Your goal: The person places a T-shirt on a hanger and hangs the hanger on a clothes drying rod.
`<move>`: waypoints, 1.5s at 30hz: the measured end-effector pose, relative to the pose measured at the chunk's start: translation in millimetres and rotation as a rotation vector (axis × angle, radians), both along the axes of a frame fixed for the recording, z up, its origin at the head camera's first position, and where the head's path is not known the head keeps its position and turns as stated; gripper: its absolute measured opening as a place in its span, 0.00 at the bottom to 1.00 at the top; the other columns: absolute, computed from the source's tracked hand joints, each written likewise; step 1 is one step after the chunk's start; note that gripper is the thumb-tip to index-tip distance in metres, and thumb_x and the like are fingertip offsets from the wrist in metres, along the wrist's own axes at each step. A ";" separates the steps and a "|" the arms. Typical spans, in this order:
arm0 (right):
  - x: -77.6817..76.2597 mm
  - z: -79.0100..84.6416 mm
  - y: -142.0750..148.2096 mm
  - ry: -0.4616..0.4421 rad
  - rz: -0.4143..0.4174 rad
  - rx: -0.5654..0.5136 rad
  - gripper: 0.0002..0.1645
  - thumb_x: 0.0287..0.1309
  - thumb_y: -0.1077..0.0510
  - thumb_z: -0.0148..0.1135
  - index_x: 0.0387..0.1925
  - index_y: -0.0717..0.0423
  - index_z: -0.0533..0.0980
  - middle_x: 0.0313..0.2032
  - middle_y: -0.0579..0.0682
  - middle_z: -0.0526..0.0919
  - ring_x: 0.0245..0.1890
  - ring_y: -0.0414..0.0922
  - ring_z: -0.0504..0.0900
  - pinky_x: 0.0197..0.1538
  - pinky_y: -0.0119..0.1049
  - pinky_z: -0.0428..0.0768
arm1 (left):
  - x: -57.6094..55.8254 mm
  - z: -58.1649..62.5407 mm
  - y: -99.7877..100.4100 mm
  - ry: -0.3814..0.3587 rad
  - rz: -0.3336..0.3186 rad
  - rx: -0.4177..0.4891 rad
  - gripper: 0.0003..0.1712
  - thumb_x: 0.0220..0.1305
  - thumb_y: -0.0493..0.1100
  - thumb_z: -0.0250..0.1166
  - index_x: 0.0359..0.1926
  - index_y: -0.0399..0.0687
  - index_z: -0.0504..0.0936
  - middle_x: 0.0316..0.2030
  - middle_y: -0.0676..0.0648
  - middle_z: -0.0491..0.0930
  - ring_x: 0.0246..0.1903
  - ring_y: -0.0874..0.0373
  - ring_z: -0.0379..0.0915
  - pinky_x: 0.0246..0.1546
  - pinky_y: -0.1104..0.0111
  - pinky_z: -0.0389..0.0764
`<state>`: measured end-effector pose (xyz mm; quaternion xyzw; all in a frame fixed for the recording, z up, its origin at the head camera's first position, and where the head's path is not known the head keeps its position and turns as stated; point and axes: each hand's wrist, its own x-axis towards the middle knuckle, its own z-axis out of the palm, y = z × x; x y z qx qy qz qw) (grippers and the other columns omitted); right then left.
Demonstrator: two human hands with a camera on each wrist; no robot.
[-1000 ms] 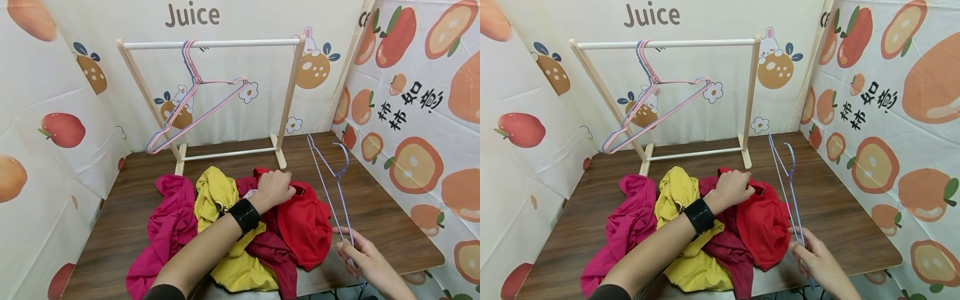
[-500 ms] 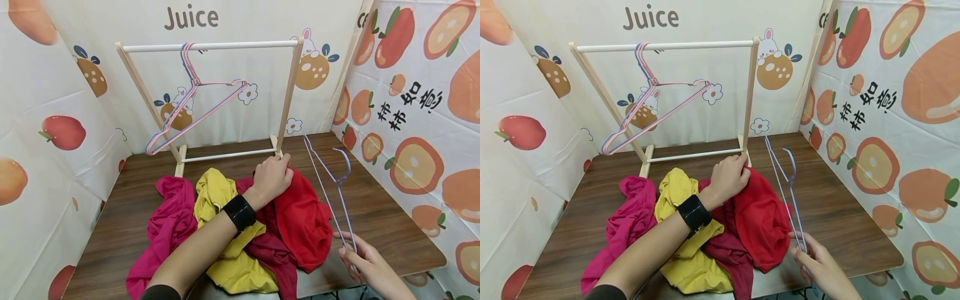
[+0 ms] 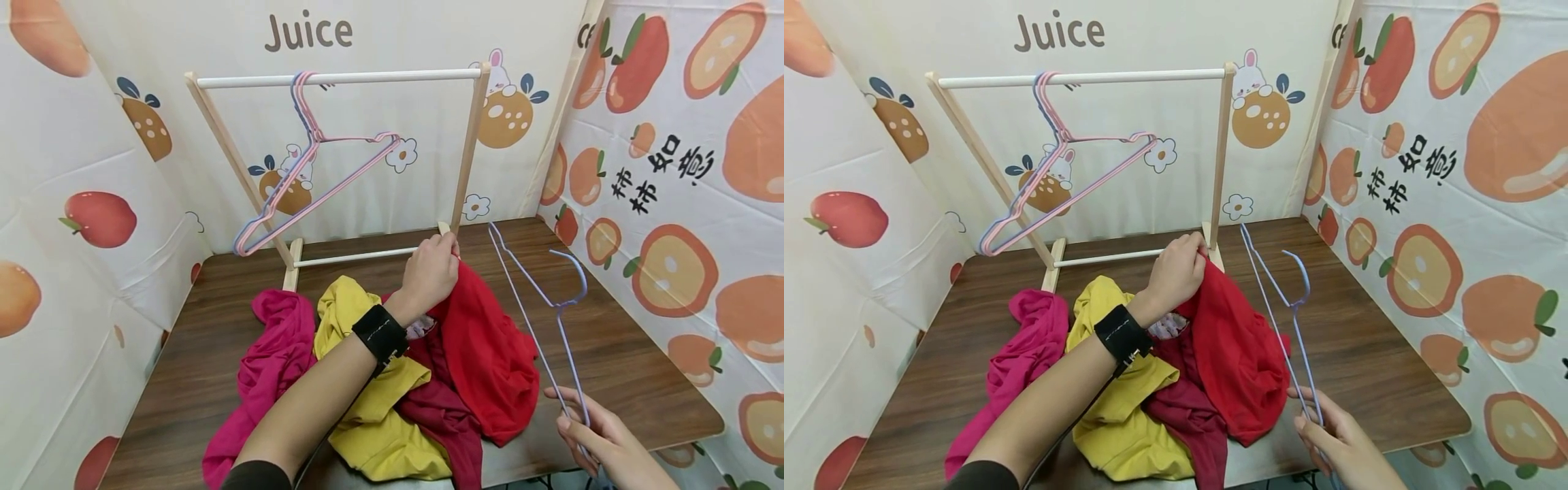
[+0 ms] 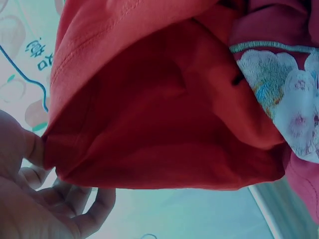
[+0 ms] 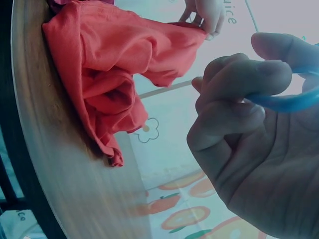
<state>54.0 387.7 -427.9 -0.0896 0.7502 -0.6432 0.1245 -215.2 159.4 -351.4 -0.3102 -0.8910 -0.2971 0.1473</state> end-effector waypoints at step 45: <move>21.3 -13.2 7.7 -0.062 0.372 -0.329 0.43 0.75 0.73 0.18 0.74 0.38 0.66 0.29 0.60 0.59 0.22 0.56 0.54 0.19 0.42 0.50 | -30.6 6.5 -32.7 -0.089 -0.053 0.139 0.12 0.69 0.37 0.64 0.41 0.54 0.93 0.36 0.47 0.76 0.39 0.56 0.73 0.39 0.66 0.72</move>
